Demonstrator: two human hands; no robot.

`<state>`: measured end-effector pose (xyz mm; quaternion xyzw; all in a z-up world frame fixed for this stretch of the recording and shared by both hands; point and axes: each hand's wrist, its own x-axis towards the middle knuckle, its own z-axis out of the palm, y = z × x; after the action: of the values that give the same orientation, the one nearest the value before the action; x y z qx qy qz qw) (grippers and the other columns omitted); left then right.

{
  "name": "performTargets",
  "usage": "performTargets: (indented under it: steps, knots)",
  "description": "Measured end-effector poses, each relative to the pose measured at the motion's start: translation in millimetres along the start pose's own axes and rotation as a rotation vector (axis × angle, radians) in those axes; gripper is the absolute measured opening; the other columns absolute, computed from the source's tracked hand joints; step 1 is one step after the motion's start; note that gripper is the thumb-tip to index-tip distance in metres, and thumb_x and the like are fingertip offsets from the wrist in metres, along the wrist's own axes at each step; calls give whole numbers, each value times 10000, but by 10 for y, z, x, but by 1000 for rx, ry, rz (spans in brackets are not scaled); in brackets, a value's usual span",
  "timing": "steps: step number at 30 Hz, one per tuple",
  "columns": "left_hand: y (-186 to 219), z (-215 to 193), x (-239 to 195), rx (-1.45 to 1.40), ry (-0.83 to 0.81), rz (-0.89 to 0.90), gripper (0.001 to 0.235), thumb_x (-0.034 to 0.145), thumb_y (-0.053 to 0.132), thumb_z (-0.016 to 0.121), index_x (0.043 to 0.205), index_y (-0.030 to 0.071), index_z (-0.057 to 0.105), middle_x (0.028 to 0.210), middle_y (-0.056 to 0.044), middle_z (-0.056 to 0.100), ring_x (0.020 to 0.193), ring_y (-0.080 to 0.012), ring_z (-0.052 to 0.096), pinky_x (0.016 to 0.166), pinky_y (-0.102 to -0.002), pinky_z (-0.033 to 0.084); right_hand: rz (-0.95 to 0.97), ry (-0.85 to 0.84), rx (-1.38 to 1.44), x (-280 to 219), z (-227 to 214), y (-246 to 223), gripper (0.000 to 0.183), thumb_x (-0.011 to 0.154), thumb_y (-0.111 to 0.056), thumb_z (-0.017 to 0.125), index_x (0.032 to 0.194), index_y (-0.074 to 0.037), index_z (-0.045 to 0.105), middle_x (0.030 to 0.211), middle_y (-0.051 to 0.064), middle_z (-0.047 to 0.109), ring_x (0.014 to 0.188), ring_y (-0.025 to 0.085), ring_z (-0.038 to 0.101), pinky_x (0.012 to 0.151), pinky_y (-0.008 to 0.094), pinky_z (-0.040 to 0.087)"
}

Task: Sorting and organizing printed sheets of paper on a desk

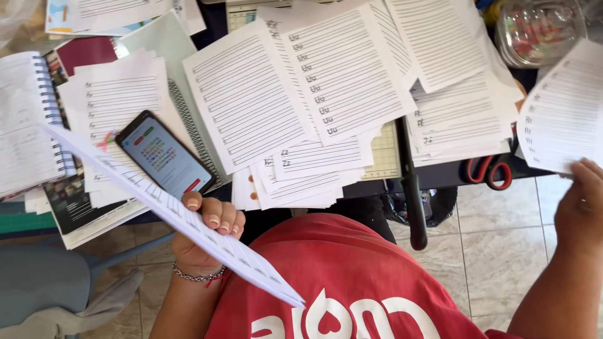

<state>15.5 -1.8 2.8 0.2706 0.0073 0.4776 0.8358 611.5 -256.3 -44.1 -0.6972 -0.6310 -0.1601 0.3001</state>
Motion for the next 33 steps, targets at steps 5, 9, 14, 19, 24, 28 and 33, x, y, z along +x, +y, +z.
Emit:
performTargets:
  steps: [5, 9, 14, 19, 24, 28, 33]
  knots:
    - [-11, -5, 13, -21, -38, -3, 193, 1041, 169, 693, 1230, 192, 663, 978, -18, 698, 845, -176, 623, 762, -324, 482, 78, -125, -43, 132, -78, -100, 455, 1042, 291, 421, 1401, 235, 694, 1414, 401, 689, 1444, 553, 595, 1301, 581, 468]
    - [-26, 28, -15, -38, 16, -11, 234, 982, 99, 707, 1192, 183, 647, 949, -18, 666, 821, -180, 594, 747, -326, 450, -54, -87, 73, 866, -18, -789, 560, 906, 322, 395, 1400, 276, 654, 1435, 410, 643, 1408, 582, 570, 1271, 599, 478]
    - [-38, 36, 8, -56, -32, 2, 183, 1037, 126, 655, 1213, 176, 665, 965, -27, 694, 842, -185, 619, 752, -323, 489, -361, -326, 92, 1921, 537, -1717, 470, 861, 38, 651, 1330, 39, 690, 1409, 222, 679, 1354, 409, 619, 1175, 569, 472]
    - [50, 14, -146, -8, -13, 54, 173, 1034, 131, 668, 1201, 169, 646, 953, -28, 695, 829, -184, 616, 719, -316, 493, -612, -495, -187, 2311, 914, -1967, 483, 952, -112, 607, 1435, -108, 624, 1535, 111, 609, 1460, 286, 545, 1259, 520, 352]
    - [118, -92, -273, -8, 52, 74, 182, 1008, 141, 703, 1177, 191, 658, 927, -14, 695, 804, -171, 620, 704, -320, 472, -771, -449, -180, 2315, 1015, -1928, 430, 899, -16, 637, 1324, -76, 664, 1320, 79, 728, 1227, 224, 706, 1130, 446, 542]
    - [127, -127, -223, -27, 23, 68, 176, 1030, 134, 670, 1201, 181, 666, 951, -26, 707, 831, -181, 631, 714, -322, 487, -811, -349, -143, 2390, 888, -1979, 340, 920, 0, 736, 1254, -58, 716, 1156, 73, 780, 1055, 215, 758, 1006, 413, 625]
    - [85, -128, -164, -39, -11, 70, 180, 1036, 123, 663, 1209, 172, 652, 966, -38, 704, 848, -194, 637, 715, -329, 490, -696, -332, 123, 2404, 778, -1895, 89, 989, -76, 752, 1056, -110, 799, 1067, 25, 791, 983, 313, 760, 972, 455, 626]
